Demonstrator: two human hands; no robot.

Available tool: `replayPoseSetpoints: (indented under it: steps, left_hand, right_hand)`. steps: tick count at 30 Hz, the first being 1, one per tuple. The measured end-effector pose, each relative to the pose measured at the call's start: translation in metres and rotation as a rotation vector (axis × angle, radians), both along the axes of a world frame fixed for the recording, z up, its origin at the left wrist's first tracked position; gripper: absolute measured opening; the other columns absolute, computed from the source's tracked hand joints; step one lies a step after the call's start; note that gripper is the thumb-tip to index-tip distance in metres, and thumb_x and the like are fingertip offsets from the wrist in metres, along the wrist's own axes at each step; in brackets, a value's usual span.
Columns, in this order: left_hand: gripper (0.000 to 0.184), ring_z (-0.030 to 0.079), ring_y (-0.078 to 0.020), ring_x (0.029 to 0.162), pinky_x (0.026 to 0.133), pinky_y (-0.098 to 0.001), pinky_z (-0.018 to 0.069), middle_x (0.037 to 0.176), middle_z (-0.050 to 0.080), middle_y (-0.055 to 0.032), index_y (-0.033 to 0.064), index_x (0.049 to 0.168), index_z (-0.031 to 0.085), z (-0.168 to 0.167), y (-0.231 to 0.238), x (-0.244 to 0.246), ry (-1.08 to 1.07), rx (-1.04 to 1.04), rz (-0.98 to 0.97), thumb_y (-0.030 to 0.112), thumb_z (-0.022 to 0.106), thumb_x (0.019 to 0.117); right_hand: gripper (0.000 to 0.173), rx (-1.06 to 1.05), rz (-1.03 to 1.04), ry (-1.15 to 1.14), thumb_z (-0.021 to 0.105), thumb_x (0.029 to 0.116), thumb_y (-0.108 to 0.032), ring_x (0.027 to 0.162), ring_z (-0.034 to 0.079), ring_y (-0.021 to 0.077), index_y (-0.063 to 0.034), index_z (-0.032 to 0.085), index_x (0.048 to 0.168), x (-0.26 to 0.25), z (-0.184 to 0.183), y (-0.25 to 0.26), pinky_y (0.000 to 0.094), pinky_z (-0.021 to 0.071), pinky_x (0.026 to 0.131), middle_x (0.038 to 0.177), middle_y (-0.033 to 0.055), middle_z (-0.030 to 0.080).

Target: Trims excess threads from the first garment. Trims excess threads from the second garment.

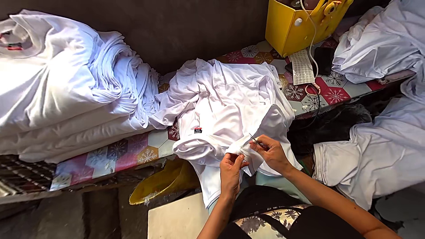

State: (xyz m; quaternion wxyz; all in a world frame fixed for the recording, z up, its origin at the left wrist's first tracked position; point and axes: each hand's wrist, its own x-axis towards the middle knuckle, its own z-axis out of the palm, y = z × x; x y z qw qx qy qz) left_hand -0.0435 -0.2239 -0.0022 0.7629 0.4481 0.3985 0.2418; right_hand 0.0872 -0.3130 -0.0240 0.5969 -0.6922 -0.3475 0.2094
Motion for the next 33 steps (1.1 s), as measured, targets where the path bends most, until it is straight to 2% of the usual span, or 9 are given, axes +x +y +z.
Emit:
replayPoseSetpoints:
  steps: [3,6,8,11,13,15,18,26,33]
  left_hand:
    - [0.009,0.071,-0.0110,0.076,0.077,-0.0284,0.0620,0.084,0.070,-0.0033,-0.0018,0.102,0.056,-0.004,-0.001,0.002,-0.030,-0.003,-0.024,-0.008,0.052,0.0975]
    - [0.011,0.071,-0.0104,0.072,0.073,-0.0275,0.0619,0.080,0.070,-0.0033,-0.0006,0.096,0.059,-0.009,0.001,0.005,-0.031,0.007,-0.020,-0.001,0.051,0.1030]
    - [0.011,0.070,-0.0095,0.071,0.072,-0.0266,0.0619,0.078,0.069,-0.0019,-0.0001,0.093,0.060,-0.012,0.000,0.006,-0.005,0.053,-0.028,-0.001,0.054,0.1020]
    - [0.015,0.070,-0.0084,0.068,0.069,-0.0247,0.0613,0.074,0.070,-0.0006,0.0010,0.087,0.064,-0.013,-0.002,0.007,0.004,0.025,0.000,-0.002,0.058,0.0997]
    - [0.018,0.069,-0.0073,0.068,0.068,-0.0229,0.0599,0.075,0.071,-0.0009,0.0025,0.086,0.065,-0.012,-0.002,0.007,-0.021,-0.059,0.027,-0.001,0.056,0.1005]
    - [0.019,0.070,-0.0072,0.070,0.068,-0.0221,0.0591,0.077,0.072,-0.0024,0.0029,0.088,0.065,-0.009,-0.001,0.009,-0.044,-0.165,0.056,0.001,0.054,0.1028]
    - [0.020,0.071,-0.0092,0.072,0.071,-0.0235,0.0598,0.079,0.072,-0.0040,0.0034,0.090,0.065,-0.004,0.000,0.010,-0.064,-0.281,0.086,0.003,0.051,0.1047]
    - [0.024,0.071,-0.0085,0.072,0.072,-0.0238,0.0602,0.077,0.073,-0.0029,0.0032,0.081,0.070,-0.004,-0.006,0.009,-0.053,-0.160,0.022,-0.004,0.057,0.0992]
    - [0.019,0.069,-0.0060,0.071,0.073,-0.0227,0.0596,0.075,0.073,0.0005,0.0036,0.079,0.072,-0.011,-0.006,0.005,-0.021,0.043,-0.019,-0.004,0.064,0.0945]
  right_hand:
    - [0.025,-0.033,0.037,0.061,0.071,0.0950,-0.023,0.074,0.054,-0.0069,0.0009,0.074,0.103,0.004,0.009,0.005,0.0088,0.0442,0.064,0.095,0.0009,0.067]
    - [0.027,-0.130,0.116,0.024,0.072,0.0935,-0.024,0.075,0.053,-0.0024,0.0008,0.074,0.103,0.005,0.007,0.007,0.0128,0.0423,0.065,0.095,0.0038,0.066]
    - [0.023,-0.170,0.113,-0.111,0.068,0.0954,-0.020,0.074,0.057,0.0041,0.0016,0.074,0.099,0.001,0.003,0.008,0.0180,0.0465,0.067,0.089,0.0072,0.068]
    - [0.017,-0.066,0.057,-0.365,0.067,0.0919,-0.011,0.069,0.063,0.0182,0.0049,0.071,0.090,-0.007,0.004,0.006,0.0301,0.0520,0.064,0.080,0.0144,0.067]
    - [0.020,-0.022,0.069,-0.325,0.065,0.0948,-0.014,0.069,0.059,0.0119,0.0045,0.070,0.090,-0.008,0.008,0.002,0.0224,0.0489,0.064,0.080,0.0118,0.066]
    - [0.033,-0.062,0.069,-0.222,0.061,0.1005,-0.028,0.069,0.055,0.0041,0.0031,0.071,0.096,-0.002,0.012,-0.007,0.0176,0.0452,0.063,0.081,0.0067,0.065]
    - [0.051,-0.196,0.090,-0.234,0.049,0.1034,-0.046,0.067,0.055,0.0102,-0.0004,0.070,0.099,0.011,0.003,-0.021,0.0292,0.0459,0.061,0.079,0.0057,0.063]
    - [0.044,-0.146,-0.022,-0.388,0.066,0.0940,-0.043,0.059,0.053,0.0138,-0.0003,0.073,0.085,0.000,-0.013,-0.019,0.0305,0.0429,0.053,0.069,0.0062,0.058]
    - [0.046,-0.124,0.016,-0.362,0.065,0.0957,-0.042,0.057,0.049,0.0101,-0.0021,0.070,0.074,0.005,-0.015,-0.021,0.0273,0.0399,0.053,0.062,0.0030,0.052]
